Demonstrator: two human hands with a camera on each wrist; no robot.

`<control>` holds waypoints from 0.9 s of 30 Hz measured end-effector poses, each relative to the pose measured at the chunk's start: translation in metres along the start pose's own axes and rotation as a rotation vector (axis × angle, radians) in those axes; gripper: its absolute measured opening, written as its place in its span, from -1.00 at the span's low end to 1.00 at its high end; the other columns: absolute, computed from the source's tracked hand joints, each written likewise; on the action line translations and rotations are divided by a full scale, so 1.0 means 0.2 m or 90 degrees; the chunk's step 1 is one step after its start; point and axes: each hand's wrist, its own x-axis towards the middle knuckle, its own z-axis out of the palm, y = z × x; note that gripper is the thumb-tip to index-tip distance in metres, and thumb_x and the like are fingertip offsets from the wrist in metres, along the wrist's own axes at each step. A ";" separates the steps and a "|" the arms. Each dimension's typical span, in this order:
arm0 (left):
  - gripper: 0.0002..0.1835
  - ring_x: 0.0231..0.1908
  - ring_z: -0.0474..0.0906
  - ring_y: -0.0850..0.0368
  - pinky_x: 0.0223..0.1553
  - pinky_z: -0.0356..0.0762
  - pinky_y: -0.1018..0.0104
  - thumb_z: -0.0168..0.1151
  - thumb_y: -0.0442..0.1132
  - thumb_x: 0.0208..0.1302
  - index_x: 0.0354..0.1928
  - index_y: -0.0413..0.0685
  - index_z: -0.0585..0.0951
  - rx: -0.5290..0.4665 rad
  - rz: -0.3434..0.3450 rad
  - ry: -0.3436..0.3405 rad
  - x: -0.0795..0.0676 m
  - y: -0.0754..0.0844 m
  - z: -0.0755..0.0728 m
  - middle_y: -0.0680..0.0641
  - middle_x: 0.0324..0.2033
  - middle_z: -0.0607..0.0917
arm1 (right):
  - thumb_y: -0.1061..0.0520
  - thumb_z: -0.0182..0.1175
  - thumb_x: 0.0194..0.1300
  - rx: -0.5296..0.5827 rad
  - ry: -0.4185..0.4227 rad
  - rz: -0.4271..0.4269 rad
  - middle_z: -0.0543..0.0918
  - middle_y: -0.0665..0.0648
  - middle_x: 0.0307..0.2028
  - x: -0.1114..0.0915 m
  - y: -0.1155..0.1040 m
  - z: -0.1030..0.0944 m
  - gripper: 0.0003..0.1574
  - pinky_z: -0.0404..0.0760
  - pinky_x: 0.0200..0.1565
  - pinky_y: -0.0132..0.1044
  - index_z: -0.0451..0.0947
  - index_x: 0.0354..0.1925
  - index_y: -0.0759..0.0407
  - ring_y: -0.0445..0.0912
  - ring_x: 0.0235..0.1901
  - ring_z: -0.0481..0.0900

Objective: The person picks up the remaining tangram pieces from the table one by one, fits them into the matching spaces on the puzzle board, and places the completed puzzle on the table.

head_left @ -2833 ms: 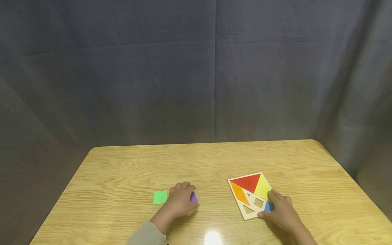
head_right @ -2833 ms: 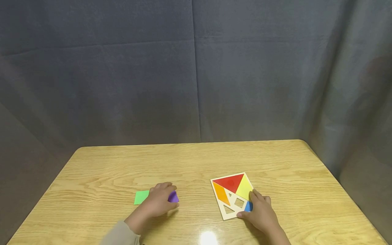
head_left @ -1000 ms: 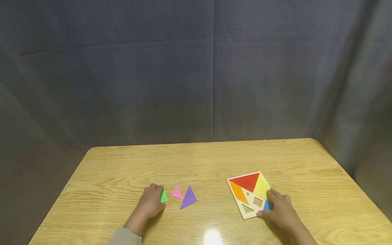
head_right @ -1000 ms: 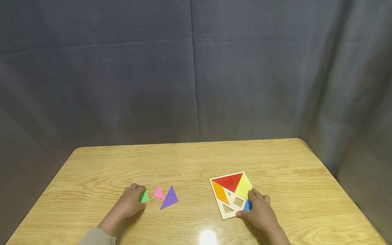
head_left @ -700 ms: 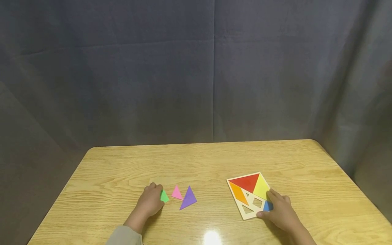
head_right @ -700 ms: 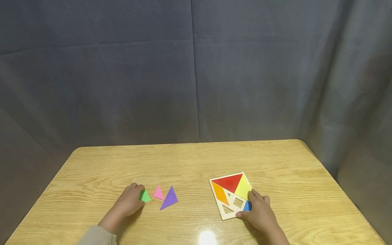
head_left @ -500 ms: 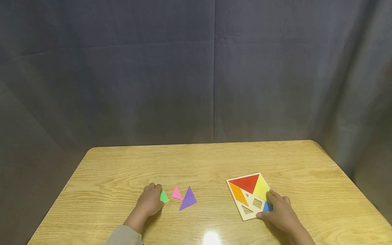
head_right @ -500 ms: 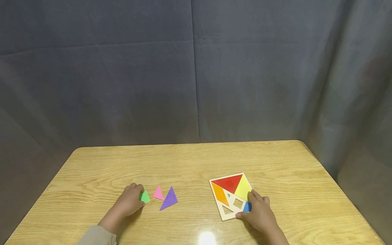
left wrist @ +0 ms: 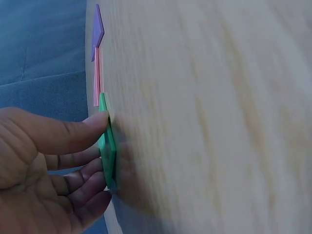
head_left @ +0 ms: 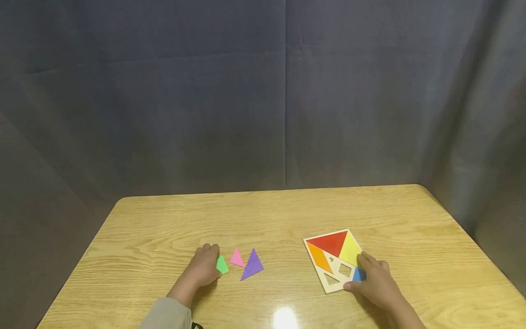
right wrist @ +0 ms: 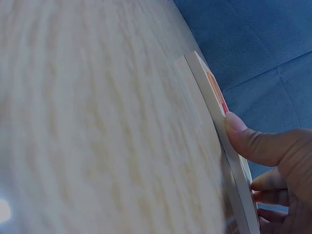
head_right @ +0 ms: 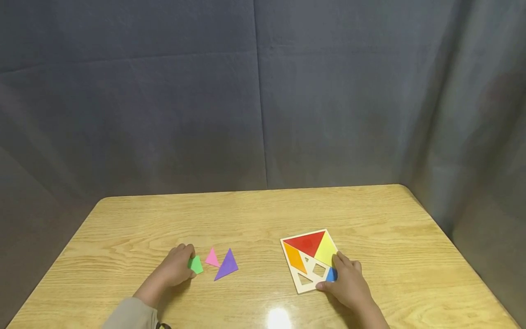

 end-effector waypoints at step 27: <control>-0.66 -0.43 0.36 0.12 -0.39 0.38 0.25 0.24 -0.42 -0.07 -0.15 -0.25 0.51 -0.045 0.012 0.004 0.00 -0.05 -0.02 -0.09 -0.34 0.52 | -0.29 0.32 -0.34 0.006 0.008 -0.022 0.18 0.49 0.10 0.00 -0.01 0.00 0.22 0.28 -0.11 0.11 0.20 0.08 0.53 0.22 -0.10 0.18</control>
